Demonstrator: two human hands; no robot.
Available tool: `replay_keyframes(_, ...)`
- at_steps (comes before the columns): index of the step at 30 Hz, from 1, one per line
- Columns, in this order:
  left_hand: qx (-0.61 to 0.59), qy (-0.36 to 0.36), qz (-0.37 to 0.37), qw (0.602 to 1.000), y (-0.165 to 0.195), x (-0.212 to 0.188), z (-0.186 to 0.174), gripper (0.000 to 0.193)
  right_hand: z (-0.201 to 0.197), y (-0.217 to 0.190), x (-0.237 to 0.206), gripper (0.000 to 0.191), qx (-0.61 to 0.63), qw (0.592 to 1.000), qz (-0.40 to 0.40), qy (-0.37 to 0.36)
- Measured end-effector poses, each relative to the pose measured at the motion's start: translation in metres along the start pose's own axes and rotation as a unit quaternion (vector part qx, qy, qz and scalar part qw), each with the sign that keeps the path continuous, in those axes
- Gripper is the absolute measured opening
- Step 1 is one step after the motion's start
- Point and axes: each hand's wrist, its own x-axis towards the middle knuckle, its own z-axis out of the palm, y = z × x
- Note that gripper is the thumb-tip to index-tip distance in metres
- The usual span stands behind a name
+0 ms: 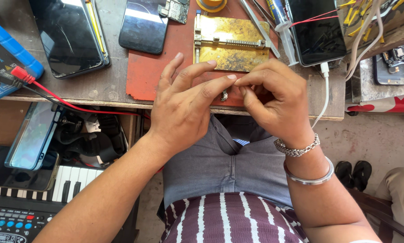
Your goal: The person sits at a repair workbench and solders a small phone circuit board, using a soldering iron in one hand and tweezers in the other. They pause to rummage through a plastic spare-parts box, take out a small packet, then return to soldering and probing the board with the tweezers.
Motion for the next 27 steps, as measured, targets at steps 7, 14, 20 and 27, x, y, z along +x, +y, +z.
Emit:
replay_keyframes(7,-0.036,0.009,-0.022,0.999,0.0035,0.0033,-0.0039,0.044,-0.0001,-0.0015,-0.0003,0.013,-0.01,1.0,-0.008,0.007)
replay_keyframes(14,-0.044,0.019,-0.021,0.999,0.0017,0.0034,-0.0034,0.037,0.0001,-0.0011,0.0001,0.011,-0.006,1.0,-0.007,0.009)
replay_keyframes(20,-0.042,0.034,-0.025,0.998,-0.0001,0.0008,-0.0002,0.04,0.0004,-0.0008,-0.0001,0.012,0.0,1.0,0.004,0.011)
replay_keyframes(27,-0.05,0.044,-0.021,0.998,-0.0015,-0.0002,0.0006,0.047,-0.0006,-0.0011,0.001,0.011,0.003,1.0,0.005,0.013)
